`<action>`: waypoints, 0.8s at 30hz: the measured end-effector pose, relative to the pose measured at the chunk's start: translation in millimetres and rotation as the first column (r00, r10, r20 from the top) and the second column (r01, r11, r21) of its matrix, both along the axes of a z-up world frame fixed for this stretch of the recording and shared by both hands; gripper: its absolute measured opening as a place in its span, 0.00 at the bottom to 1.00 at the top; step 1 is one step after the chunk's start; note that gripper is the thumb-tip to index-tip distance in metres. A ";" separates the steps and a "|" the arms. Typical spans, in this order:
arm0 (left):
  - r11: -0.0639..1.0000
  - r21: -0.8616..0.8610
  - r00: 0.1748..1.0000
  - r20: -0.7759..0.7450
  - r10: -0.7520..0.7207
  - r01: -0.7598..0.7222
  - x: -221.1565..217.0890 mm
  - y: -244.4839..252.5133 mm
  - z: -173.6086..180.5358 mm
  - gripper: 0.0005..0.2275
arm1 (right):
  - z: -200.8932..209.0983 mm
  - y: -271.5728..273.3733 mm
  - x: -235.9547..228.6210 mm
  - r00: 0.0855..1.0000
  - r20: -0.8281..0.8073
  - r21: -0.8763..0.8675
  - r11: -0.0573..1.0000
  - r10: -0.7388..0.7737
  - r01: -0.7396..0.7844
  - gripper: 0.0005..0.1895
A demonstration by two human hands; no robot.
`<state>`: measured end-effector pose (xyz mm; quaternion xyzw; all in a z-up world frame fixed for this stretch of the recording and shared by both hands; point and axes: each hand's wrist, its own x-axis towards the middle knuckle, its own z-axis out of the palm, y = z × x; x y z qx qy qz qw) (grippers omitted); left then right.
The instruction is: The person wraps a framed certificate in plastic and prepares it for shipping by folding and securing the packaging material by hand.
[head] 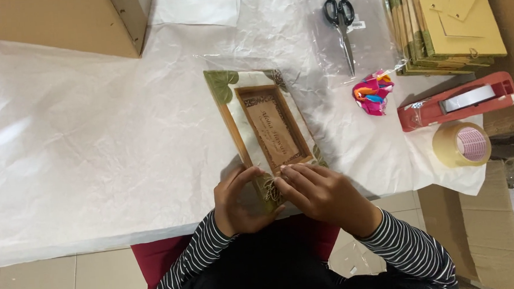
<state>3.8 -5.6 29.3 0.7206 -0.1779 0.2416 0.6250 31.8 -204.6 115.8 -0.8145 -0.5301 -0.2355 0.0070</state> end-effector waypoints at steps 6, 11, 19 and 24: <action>1.000 -0.005 1.000 -0.002 0.029 -0.029 -1.0 0.5 1.7 0.28 | -14.6 -2.0 3.9 0.972 0.220 -0.057 0.996 0.084 -0.073 0.12; 0.999 0.023 0.999 -0.016 0.048 -0.047 0.6 -0.5 4.4 0.31 | -27.4 -1.0 2.6 0.909 0.413 -0.082 0.996 0.059 -0.027 0.16; 0.998 0.044 0.997 -0.061 0.042 -0.040 0.2 -1.9 1.2 0.31 | -28.6 2.4 -6.1 0.926 0.361 -0.089 0.984 -0.110 0.152 0.15; 0.998 0.037 0.995 -0.088 0.048 -0.045 0.4 -2.6 -4.9 0.32 | -26.8 -0.1 4.4 0.975 0.206 -0.024 0.995 -0.086 0.092 0.11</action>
